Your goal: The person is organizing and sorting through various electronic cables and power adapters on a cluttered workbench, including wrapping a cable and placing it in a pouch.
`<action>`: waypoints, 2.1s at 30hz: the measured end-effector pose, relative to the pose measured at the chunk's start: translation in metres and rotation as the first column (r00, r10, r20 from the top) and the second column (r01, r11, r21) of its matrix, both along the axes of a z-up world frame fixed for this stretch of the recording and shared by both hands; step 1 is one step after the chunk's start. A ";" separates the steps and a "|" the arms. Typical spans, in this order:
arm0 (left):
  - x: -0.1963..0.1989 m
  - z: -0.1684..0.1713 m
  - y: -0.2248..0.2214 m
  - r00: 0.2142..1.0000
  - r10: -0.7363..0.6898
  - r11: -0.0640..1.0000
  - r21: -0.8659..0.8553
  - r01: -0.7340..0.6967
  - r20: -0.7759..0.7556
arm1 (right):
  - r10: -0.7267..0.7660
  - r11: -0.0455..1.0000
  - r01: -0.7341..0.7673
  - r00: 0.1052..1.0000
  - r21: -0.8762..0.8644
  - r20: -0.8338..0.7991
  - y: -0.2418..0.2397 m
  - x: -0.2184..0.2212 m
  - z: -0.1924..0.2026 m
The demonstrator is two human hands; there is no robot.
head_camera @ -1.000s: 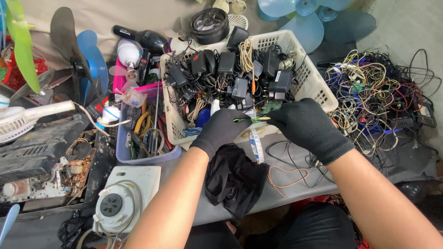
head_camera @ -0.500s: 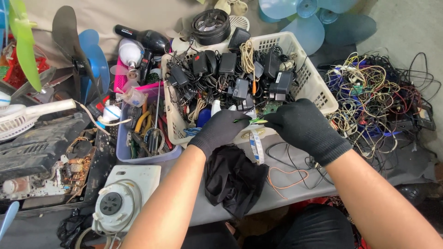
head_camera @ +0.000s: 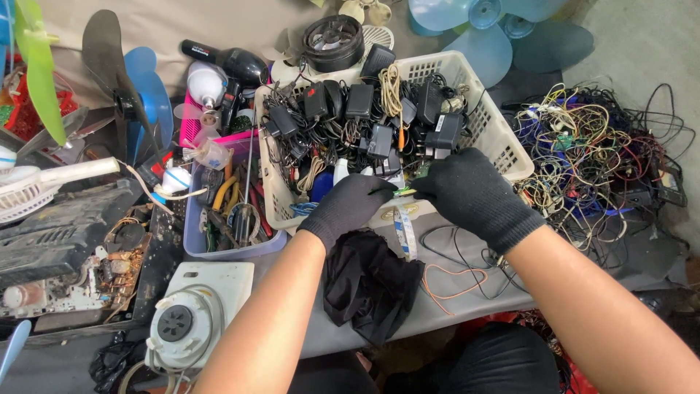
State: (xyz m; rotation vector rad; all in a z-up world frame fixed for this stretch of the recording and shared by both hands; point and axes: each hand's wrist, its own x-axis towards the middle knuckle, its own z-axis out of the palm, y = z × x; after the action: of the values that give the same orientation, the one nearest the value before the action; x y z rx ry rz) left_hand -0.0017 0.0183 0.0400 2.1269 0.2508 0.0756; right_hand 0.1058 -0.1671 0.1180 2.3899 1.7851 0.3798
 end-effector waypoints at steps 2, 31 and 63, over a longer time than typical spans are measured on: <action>-0.001 0.003 0.000 1.000 -0.010 1.000 0.005 0.010 0.003 | 0.001 1.000 -0.001 1.000 -0.007 0.004 -0.002 0.002 -0.003; 0.002 0.021 -0.008 0.975 0.033 0.997 0.070 -0.018 -0.222 | -0.340 0.846 0.422 0.898 0.325 -0.280 -0.098 -0.008 -0.250; -0.053 0.019 0.075 0.940 0.328 0.900 -0.333 -0.282 0.090 | -0.350 0.794 0.482 0.861 0.370 -0.370 -0.095 -0.014 -0.241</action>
State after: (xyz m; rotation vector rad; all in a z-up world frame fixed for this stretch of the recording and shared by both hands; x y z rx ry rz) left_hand -0.0548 0.0931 0.0587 1.7383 0.4784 0.3503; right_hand 0.0917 -0.2621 -0.1228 3.2250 1.2760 0.4516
